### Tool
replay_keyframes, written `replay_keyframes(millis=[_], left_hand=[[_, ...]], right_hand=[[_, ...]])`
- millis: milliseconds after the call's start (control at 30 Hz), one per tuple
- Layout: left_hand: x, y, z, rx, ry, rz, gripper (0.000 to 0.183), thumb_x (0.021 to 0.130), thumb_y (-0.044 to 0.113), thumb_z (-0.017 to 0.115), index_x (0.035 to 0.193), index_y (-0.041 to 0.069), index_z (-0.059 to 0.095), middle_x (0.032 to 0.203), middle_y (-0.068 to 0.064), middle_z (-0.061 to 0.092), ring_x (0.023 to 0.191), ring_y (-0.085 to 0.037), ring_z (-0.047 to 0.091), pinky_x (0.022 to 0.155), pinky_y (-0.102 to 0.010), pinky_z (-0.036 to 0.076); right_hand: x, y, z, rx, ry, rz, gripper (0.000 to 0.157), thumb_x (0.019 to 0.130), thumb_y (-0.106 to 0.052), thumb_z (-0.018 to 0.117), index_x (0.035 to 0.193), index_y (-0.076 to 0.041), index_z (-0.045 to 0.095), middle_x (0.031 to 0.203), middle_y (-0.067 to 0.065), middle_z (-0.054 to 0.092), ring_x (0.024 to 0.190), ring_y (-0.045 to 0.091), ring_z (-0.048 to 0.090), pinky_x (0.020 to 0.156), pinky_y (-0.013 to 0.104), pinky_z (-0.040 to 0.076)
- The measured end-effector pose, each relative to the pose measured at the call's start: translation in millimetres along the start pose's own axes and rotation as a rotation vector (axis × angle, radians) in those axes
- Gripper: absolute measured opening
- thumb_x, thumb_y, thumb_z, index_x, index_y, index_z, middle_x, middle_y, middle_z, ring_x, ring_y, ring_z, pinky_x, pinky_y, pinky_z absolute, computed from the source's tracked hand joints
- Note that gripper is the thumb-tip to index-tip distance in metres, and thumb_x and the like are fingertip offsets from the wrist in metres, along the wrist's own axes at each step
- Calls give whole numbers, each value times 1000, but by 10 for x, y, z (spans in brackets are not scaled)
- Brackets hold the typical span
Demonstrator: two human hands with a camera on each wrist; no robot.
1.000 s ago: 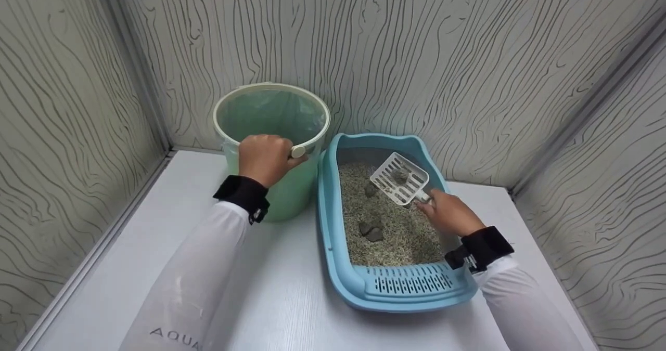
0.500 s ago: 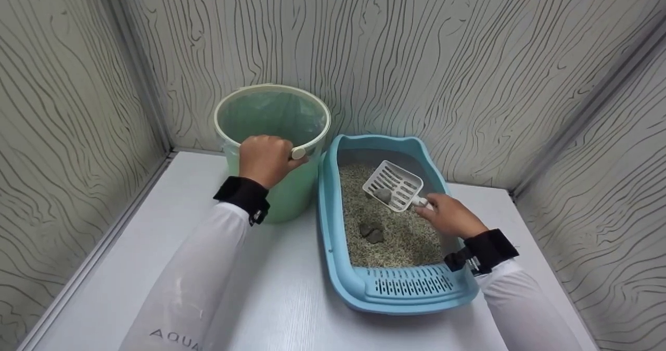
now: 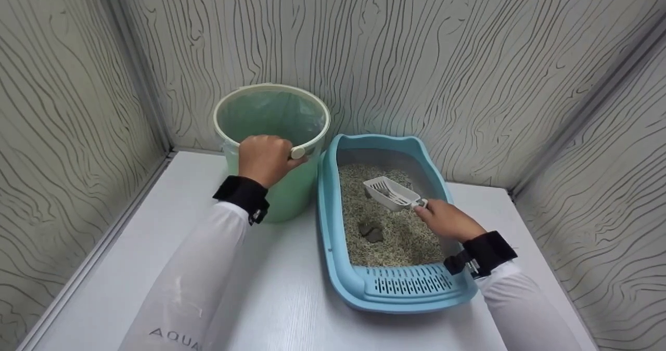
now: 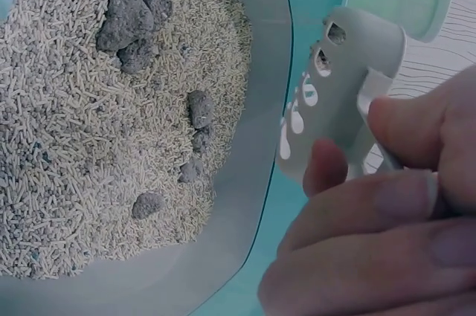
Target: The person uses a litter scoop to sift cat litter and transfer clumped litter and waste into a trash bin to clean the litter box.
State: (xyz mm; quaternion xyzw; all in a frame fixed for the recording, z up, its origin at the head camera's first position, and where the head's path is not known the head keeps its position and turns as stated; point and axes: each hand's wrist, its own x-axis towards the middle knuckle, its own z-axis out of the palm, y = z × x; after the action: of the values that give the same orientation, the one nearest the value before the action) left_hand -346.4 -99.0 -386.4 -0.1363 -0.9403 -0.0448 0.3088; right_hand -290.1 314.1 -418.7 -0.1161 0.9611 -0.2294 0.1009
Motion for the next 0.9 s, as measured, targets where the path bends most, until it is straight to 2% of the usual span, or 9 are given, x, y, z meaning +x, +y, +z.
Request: replay_keyframes(millis=[367, 567, 700, 900], left_hand=[[8, 0, -13, -4, -22, -4, 68, 87, 69, 71, 56, 19, 37, 55, 3, 33, 51, -17, 37, 50, -36, 25], [7, -10, -17, -7, -20, -17, 67, 87, 68, 73, 56, 19, 39, 55, 3, 34, 51, -18, 37, 50, -36, 25], [14, -10, -16, -4, -15, -20, 68, 86, 68, 74, 55, 19, 37, 55, 3, 34, 51, -18, 36, 50, -36, 24], [21, 2, -1, 11, 13, 10, 71, 82, 68, 77, 54, 20, 33, 54, 4, 28, 49, -17, 32, 47, -36, 19]], right_hand=[[16, 13, 44, 59, -19, 36, 42, 114, -38, 35, 80, -15, 42, 72, -1, 36, 62, 15, 32, 63, 34, 33], [36, -3, 92, 87, -38, 16, 46, 114, -38, 34, 74, -17, 40, 67, -3, 33, 58, 14, 29, 59, 33, 32], [45, -13, 129, 43, 29, 39, 44, 114, -40, 37, 78, -15, 44, 68, -2, 35, 57, 14, 32, 59, 33, 32], [44, -9, 163, -59, 150, 104, 37, 112, -42, 44, 96, -9, 52, 76, 3, 48, 64, 18, 48, 64, 35, 37]])
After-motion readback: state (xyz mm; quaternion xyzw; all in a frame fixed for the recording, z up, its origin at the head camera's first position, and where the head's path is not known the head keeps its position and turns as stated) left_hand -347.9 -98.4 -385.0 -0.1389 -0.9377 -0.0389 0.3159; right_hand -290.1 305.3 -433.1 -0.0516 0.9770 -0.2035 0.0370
